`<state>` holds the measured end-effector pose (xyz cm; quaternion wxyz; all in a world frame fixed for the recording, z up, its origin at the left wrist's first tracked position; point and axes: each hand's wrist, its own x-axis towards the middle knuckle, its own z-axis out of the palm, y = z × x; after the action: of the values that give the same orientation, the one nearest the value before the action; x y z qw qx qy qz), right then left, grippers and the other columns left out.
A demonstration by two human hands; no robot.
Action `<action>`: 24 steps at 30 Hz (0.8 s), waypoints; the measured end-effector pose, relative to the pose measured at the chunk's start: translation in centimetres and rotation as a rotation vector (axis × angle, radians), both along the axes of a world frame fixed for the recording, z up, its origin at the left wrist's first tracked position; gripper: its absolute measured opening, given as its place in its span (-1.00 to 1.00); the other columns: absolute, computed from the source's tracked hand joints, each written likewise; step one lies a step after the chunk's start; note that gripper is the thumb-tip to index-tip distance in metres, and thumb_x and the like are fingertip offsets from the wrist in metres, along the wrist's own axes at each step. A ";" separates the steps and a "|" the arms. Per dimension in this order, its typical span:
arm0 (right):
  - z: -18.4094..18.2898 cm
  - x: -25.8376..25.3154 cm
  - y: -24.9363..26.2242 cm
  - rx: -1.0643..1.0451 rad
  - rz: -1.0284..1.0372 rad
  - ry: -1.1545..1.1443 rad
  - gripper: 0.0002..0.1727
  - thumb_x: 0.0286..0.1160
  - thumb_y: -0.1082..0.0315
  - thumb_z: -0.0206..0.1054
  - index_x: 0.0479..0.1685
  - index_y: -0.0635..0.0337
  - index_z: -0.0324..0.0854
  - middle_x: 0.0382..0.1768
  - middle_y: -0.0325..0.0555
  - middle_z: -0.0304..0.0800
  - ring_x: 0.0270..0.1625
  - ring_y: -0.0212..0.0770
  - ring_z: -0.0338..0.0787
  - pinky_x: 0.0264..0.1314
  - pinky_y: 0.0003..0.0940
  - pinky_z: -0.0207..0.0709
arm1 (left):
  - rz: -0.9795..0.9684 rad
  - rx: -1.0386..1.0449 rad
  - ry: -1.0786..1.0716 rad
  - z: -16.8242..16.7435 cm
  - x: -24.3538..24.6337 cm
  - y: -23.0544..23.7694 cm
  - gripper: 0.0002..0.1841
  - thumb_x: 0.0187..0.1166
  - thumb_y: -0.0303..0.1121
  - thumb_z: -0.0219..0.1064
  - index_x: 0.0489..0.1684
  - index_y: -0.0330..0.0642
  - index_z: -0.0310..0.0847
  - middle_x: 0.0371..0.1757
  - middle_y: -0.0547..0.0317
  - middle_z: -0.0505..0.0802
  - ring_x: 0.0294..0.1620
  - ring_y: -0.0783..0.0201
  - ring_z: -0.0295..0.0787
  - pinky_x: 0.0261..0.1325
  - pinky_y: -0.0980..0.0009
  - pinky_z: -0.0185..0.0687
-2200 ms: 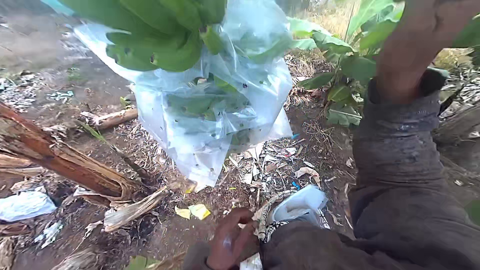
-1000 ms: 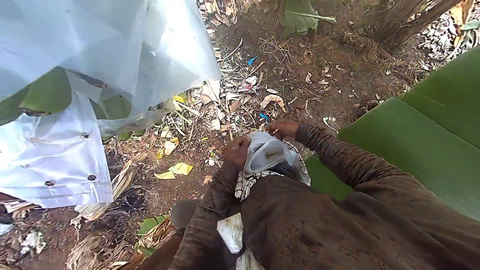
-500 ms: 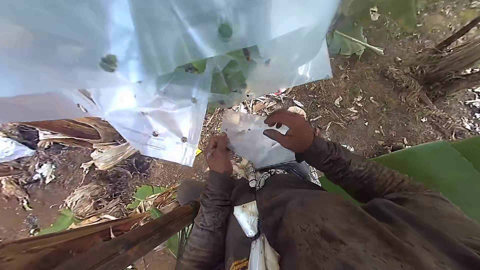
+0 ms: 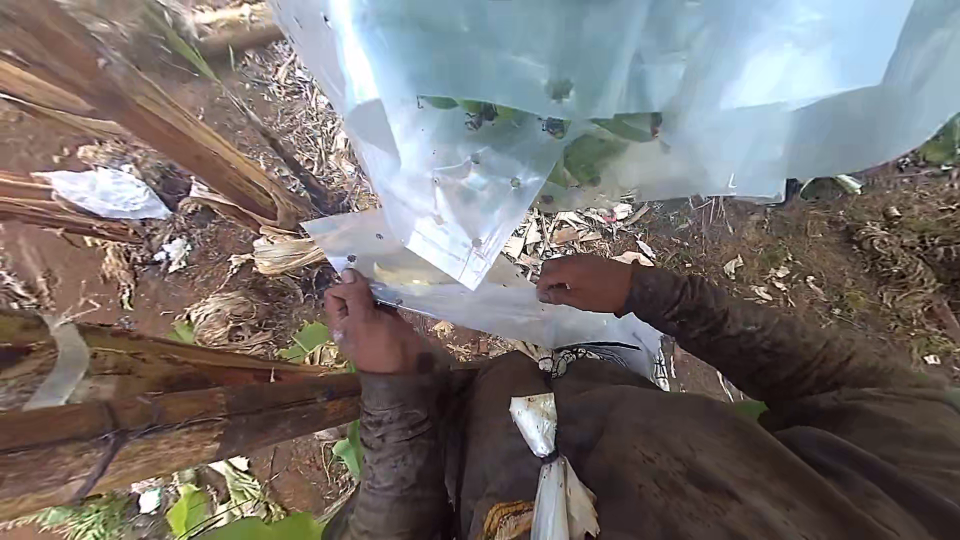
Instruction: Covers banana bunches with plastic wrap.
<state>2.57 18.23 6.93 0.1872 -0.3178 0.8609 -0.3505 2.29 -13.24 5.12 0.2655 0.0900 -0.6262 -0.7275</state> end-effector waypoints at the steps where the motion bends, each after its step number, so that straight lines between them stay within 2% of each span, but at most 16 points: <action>1: 0.1 -0.4 0.3 0.005 -0.009 0.048 -0.78 0.69 0.33 0.26 -0.12 0.22 0.83 -0.11 -0.03 0.84 -0.03 -0.09 0.83 0.15 0.00 0.70 | 0.021 -0.002 0.025 0.2 0.0 -0.4 -0.80 0.84 -0.10 0.09 -0.09 0.06 0.52 -0.09 0.31 0.75 0.01 0.30 0.76 0.16 0.15 0.74; 3: 0.7 -0.9 0.7 0.039 -0.043 0.058 -0.75 0.74 0.30 0.23 -0.03 0.22 0.81 -0.10 -0.03 0.88 -0.02 -0.08 0.86 0.18 0.03 0.70 | 0.052 0.001 0.076 0.8 0.3 -0.8 -0.81 0.85 -0.13 0.06 -0.08 0.05 0.51 -0.07 0.31 0.76 0.03 0.29 0.77 0.16 0.14 0.75; 5: 1.2 -0.8 0.8 0.068 -0.056 0.074 -0.74 0.76 0.31 0.20 0.00 0.20 0.82 -0.21 -0.06 0.91 -0.14 -0.10 0.90 0.08 0.05 0.74 | 0.087 -0.005 0.124 1.7 0.6 -0.9 -0.81 0.86 -0.15 0.07 -0.10 0.03 0.51 -0.09 0.29 0.76 0.02 0.28 0.77 0.17 0.12 0.75; 8: 2.5 -0.7 1.0 0.048 -0.040 0.121 -0.74 0.75 0.36 0.20 -0.03 0.18 0.84 -0.28 -0.12 0.93 -0.23 -0.16 0.91 0.01 0.01 0.79 | 0.139 -0.031 0.172 2.9 0.8 -2.1 -0.80 0.85 -0.15 0.08 -0.15 0.03 0.52 -0.15 0.30 0.76 -0.03 0.29 0.78 0.16 0.13 0.75; 10: 3.9 -0.4 1.0 -0.047 -0.039 0.146 -0.76 0.71 0.34 0.24 -0.16 0.17 0.84 -0.39 -0.18 0.90 -0.34 -0.27 0.88 -0.11 -0.14 0.81 | 0.169 -0.065 0.191 3.4 0.6 -3.3 -0.81 0.85 -0.15 0.10 -0.15 0.04 0.51 -0.17 0.31 0.73 -0.06 0.30 0.76 0.12 0.15 0.75; 12: 5.7 0.2 0.6 -0.195 -0.062 0.124 -0.81 0.62 0.35 0.33 -0.28 0.18 0.83 -0.49 -0.23 0.86 -0.44 -0.39 0.83 -0.27 -0.33 0.80 | 0.209 -0.156 0.227 4.3 0.1 -4.5 -0.89 0.79 -0.22 0.21 0.03 0.01 0.55 -0.10 0.30 0.74 -0.06 0.30 0.75 0.10 0.19 0.75; 13: 6.8 0.6 0.5 -0.247 -0.077 0.092 -0.83 0.58 0.36 0.37 -0.31 0.19 0.82 -0.52 -0.25 0.84 -0.47 -0.43 0.80 -0.32 -0.39 0.78 | 0.232 -0.233 0.257 5.1 0.3 -4.9 -0.80 0.73 -0.28 0.29 0.19 -0.02 0.54 0.00 0.28 0.75 0.00 0.30 0.76 0.13 0.21 0.76; 15: 8.5 1.3 0.2 -0.333 -0.078 0.054 -0.85 0.50 0.37 0.43 -0.41 0.20 0.79 -0.59 -0.29 0.75 -0.54 -0.50 0.69 -0.43 -0.52 0.64 | 0.290 -0.429 0.337 7.7 1.7 -5.2 -0.55 0.67 -0.32 0.37 0.49 -0.13 0.38 0.27 0.21 0.71 0.21 0.25 0.73 0.27 0.21 0.74; 16: 9.1 1.5 0.0 -0.365 -0.068 0.023 -0.83 0.49 0.36 0.45 -0.45 0.20 0.75 -0.61 -0.30 0.71 -0.56 -0.52 0.65 -0.47 -0.55 0.59 | 0.308 -0.515 0.395 8.8 2.7 -5.0 -0.49 0.66 -0.32 0.38 0.55 -0.18 0.33 0.34 0.15 0.68 0.27 0.20 0.71 0.31 0.17 0.72; 17: 9.7 1.6 -0.1 -0.389 -0.064 -0.020 -0.83 0.46 0.36 0.47 -0.47 0.20 0.73 -0.63 -0.30 0.69 -0.57 -0.52 0.63 -0.48 -0.56 0.57 | 0.298 -0.601 0.457 9.6 4.0 -4.3 -0.49 0.65 -0.30 0.39 0.52 -0.22 0.36 0.34 0.11 0.69 0.28 0.16 0.71 0.33 0.13 0.70; 19: 10.6 2.0 -0.7 -0.431 -0.060 -0.120 -0.81 0.42 0.40 0.49 -0.52 0.19 0.64 -0.65 -0.28 0.65 -0.58 -0.49 0.61 -0.48 -0.55 0.54 | 0.157 -0.804 0.553 9.8 6.6 -1.6 -0.66 0.54 -0.26 0.46 0.22 -0.13 0.63 0.15 0.16 0.77 0.18 0.19 0.74 0.25 0.11 0.69; 20: 10.9 2.2 -1.1 -0.458 -0.055 -0.157 -0.78 0.39 0.42 0.51 -0.54 0.19 0.60 -0.66 -0.26 0.65 -0.60 -0.47 0.63 -0.50 -0.54 0.56 | 0.014 -0.905 0.567 9.7 7.3 0.2 -0.74 0.47 -0.23 0.50 0.05 -0.05 0.73 0.06 0.22 0.81 0.13 0.21 0.75 0.22 0.13 0.70; 21: 11.2 2.3 -1.4 -0.482 -0.050 -0.189 -0.77 0.36 0.44 0.53 -0.56 0.19 0.57 -0.67 -0.24 0.66 -0.61 -0.45 0.64 -0.51 -0.53 0.58 | -0.151 -0.994 0.558 9.4 7.5 1.9 -0.78 0.45 -0.22 0.51 0.00 0.03 0.81 0.03 0.27 0.84 0.15 0.24 0.75 0.24 0.15 0.69; 22: 11.4 2.4 -1.7 -0.497 -0.049 -0.219 -0.76 0.32 0.46 0.55 -0.57 0.19 0.56 -0.68 -0.22 0.66 -0.62 -0.44 0.64 -0.52 -0.53 0.58 | -0.289 -1.071 0.532 9.0 7.2 3.5 -0.78 0.47 -0.21 0.50 0.03 0.10 0.83 0.08 0.31 0.85 0.22 0.26 0.73 0.30 0.18 0.65; 24: 11.3 2.6 -1.9 -0.500 -0.013 -0.278 -0.78 0.36 0.45 0.52 -0.55 0.19 0.58 -0.66 -0.24 0.65 -0.59 -0.46 0.64 -0.49 -0.55 0.56 | -0.411 -1.157 0.494 7.9 6.2 5.4 -0.74 0.52 -0.19 0.45 0.13 0.15 0.80 0.19 0.31 0.81 0.34 0.23 0.66 0.37 0.17 0.59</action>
<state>5.17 16.31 18.26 0.2172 -0.2976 0.7159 -0.5931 8.52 -7.80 12.98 0.2624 -0.3582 -0.8411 -0.3089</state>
